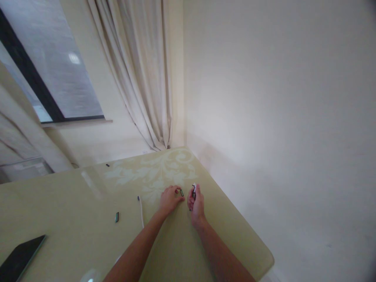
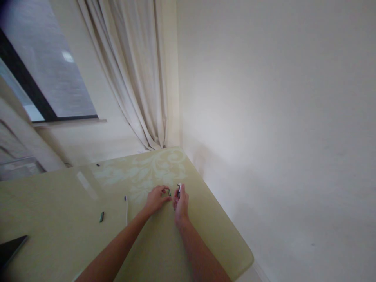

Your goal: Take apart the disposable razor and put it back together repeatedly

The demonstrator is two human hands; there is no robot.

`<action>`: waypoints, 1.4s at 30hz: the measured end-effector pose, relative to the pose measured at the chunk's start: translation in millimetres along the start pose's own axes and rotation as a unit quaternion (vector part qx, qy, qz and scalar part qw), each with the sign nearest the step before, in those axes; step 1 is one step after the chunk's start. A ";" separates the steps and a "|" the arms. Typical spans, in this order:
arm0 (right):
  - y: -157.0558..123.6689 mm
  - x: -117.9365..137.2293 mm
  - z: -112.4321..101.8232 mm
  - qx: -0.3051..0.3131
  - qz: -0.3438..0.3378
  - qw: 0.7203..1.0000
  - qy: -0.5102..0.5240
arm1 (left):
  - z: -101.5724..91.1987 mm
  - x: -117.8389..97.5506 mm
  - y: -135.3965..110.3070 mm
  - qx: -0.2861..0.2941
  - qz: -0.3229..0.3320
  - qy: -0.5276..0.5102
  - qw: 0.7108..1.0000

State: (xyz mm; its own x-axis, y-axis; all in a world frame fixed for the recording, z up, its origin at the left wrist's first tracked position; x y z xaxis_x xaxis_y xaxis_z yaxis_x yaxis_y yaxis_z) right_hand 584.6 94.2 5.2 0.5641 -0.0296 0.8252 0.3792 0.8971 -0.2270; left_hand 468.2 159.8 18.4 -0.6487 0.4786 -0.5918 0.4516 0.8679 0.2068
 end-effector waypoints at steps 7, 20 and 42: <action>-9.9 0.6 4.9 0.027 0.014 1.000 -0.006 | -73.4 63.7 -67.6 -0.040 0.018 0.023 0.999; -19.1 -15.2 25.5 0.051 -0.004 0.991 -0.125 | -147.8 172.3 -162.9 -0.146 -0.135 0.202 0.959; -81.1 -73.3 77.1 0.302 0.194 0.922 -0.148 | -94.6 64.0 -164.3 -0.180 0.064 -0.132 0.973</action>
State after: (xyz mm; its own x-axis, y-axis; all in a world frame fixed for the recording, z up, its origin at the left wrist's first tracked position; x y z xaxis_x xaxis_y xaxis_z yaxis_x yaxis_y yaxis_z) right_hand 456.0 57.7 3.1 0.3128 0.3866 0.8676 -0.3368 0.8992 -0.2792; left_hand 294.6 60.4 20.3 -0.3998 0.5766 -0.7126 0.2432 0.8163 0.5240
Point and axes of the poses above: each hand's wrist, its own y-axis towards the middle knuckle, its own z-axis out of the palm, x = y × z, the point moved 4 cm from there along y, towards the middle knuckle, and after that the axes turned 8 degrees about z, right-handed, at the moved point
